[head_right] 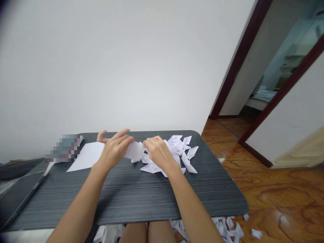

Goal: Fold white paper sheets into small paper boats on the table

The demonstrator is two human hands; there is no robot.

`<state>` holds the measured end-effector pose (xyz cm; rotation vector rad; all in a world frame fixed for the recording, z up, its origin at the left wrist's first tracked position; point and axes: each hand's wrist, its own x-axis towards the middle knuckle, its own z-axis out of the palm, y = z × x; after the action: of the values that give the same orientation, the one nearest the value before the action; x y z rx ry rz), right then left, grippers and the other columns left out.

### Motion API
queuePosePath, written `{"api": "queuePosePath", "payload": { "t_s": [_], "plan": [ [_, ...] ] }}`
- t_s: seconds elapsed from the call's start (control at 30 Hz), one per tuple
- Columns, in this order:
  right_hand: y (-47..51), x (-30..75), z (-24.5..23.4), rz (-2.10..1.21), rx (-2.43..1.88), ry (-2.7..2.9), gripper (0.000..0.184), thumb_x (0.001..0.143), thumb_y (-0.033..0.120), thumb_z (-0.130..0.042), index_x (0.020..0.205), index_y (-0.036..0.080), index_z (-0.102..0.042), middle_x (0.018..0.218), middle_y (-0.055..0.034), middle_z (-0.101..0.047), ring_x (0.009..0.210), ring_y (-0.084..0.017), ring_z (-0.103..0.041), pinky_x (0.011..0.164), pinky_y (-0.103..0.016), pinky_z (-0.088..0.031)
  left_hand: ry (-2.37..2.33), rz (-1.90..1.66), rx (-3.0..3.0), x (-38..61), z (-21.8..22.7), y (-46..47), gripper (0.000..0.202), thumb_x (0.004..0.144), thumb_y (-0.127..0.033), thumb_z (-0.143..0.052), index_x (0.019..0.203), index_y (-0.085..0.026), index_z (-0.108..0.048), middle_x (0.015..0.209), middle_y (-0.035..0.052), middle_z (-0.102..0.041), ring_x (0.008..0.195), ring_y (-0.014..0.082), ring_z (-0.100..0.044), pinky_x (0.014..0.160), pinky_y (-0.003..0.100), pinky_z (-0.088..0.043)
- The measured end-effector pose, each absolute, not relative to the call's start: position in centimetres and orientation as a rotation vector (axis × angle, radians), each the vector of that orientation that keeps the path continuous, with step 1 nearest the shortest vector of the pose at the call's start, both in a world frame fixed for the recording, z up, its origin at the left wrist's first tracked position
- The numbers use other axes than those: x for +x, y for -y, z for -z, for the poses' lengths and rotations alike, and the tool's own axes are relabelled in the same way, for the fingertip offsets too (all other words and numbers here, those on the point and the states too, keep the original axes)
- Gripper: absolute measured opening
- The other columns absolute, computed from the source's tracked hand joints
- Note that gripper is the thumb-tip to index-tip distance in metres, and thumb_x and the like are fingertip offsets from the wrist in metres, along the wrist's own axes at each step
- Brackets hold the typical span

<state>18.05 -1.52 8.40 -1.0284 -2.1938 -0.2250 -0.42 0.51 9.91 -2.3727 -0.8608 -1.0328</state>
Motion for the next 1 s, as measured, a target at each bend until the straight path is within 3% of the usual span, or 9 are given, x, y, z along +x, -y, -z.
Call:
{"api": "queuePosePath", "payload": {
  "t_s": [0.37,0.5,0.63,0.8,0.9,1.0],
  "plan": [
    [1.2,18.4,-8.3,0.219,-1.062,2.208,0.020,0.082,0.009,-0.036,0.075,0.014,-0.054,0.073,-0.0057,-0.059,0.071,-0.016,-0.052,0.070,-0.030,-0.036,1.016,1.556,-1.878,-2.0,-9.9,-2.0,0.019,0.081,-0.016,-0.045,0.087,-0.022,-0.062,0.072,0.0043,-0.065,0.095,0.0224,-0.055,0.088,0.042,-0.017],
    [1.3,18.3,-8.3,0.230,-1.033,2.214,0.020,0.082,0.010,-0.036,0.076,0.015,-0.054,0.074,-0.0062,-0.059,0.074,-0.017,-0.051,0.071,-0.031,-0.037,0.769,1.131,-2.281,-0.6,-10.4,-0.7,0.019,0.080,-0.020,-0.047,0.096,-0.023,-0.058,0.087,0.0045,-0.065,0.095,0.0203,-0.055,0.086,0.039,-0.020],
    [1.7,18.3,-8.8,0.098,-0.995,2.027,0.018,0.083,0.013,-0.037,0.078,0.016,-0.054,0.076,-0.0058,-0.059,0.075,-0.016,-0.052,0.074,-0.031,-0.037,0.760,0.993,-2.458,0.0,-10.3,-0.5,0.019,0.082,-0.017,-0.042,0.089,-0.020,-0.059,0.079,0.0034,-0.065,0.079,0.0148,-0.058,0.081,0.035,-0.028],
    [1.5,18.2,-9.2,-0.351,-0.924,1.599,0.015,0.081,0.027,-0.044,0.088,0.018,-0.055,0.086,-0.0055,-0.060,0.083,-0.016,-0.055,0.076,-0.029,-0.041,1.120,1.561,-2.512,0.7,-9.9,-0.8,0.014,0.078,-0.023,-0.047,0.075,-0.018,-0.060,0.072,0.0026,-0.064,0.064,0.0122,-0.056,0.063,0.025,-0.041],
    [1.0,18.1,-9.0,-0.721,-0.880,1.440,0.028,0.073,0.034,-0.054,0.097,0.019,-0.053,0.095,-0.0063,-0.061,0.087,-0.017,-0.056,0.076,-0.029,-0.044,1.371,1.935,-2.523,1.5,-9.4,-0.8,0.017,0.075,-0.030,-0.049,0.074,-0.017,-0.059,0.072,0.0029,-0.063,0.059,0.0118,-0.056,0.052,0.021,-0.042],
    [0.5,17.8,-8.5,-0.983,-0.829,1.310,0.037,0.064,0.034,-0.063,0.095,0.016,-0.055,0.093,-0.0068,-0.063,0.084,-0.018,-0.058,0.074,-0.030,-0.046,1.471,2.231,-2.526,2.4,-8.8,-0.8,0.018,0.073,-0.032,-0.051,0.075,-0.015,-0.058,0.075,0.0044,-0.063,0.061,0.0126,-0.057,0.050,0.020,-0.044]
  ]
}}
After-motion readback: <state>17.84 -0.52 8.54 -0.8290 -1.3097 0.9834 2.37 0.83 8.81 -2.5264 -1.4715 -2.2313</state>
